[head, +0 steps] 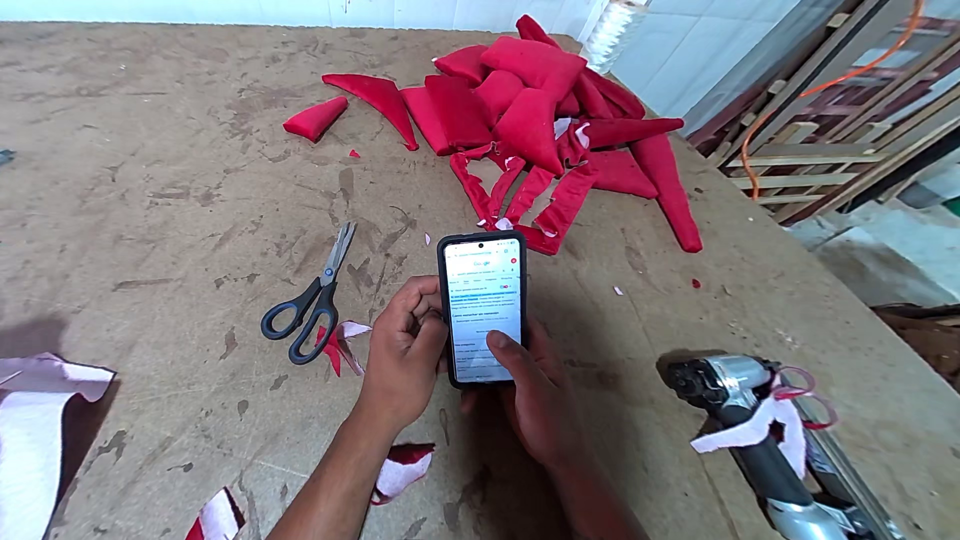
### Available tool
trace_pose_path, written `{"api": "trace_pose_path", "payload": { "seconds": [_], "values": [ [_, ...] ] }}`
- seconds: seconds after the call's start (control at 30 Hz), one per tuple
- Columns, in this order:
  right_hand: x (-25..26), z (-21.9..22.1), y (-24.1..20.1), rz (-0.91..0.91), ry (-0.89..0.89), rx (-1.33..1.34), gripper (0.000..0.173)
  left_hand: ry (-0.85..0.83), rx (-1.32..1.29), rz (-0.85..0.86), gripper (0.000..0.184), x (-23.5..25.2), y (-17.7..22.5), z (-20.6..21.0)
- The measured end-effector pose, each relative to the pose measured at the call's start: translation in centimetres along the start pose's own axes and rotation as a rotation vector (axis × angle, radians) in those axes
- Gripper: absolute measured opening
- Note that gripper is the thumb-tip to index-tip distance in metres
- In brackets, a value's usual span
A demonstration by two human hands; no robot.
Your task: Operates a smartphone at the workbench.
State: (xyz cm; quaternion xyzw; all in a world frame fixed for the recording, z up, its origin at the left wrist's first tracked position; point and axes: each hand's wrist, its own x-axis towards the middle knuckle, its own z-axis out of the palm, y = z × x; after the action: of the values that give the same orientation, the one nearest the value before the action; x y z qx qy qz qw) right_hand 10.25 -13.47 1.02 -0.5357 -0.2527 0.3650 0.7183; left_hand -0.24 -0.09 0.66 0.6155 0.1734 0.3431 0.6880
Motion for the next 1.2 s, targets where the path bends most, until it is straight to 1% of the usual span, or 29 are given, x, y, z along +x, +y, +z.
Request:
{"api": "trace_pose_path", "payload": {
  "seconds": [1.2],
  "values": [
    [0.01,-0.01,-0.05,-0.009,-0.008,-0.002,0.041,0.002,0.006,0.009,0.032,0.0,-0.06,-0.02]
  ]
}}
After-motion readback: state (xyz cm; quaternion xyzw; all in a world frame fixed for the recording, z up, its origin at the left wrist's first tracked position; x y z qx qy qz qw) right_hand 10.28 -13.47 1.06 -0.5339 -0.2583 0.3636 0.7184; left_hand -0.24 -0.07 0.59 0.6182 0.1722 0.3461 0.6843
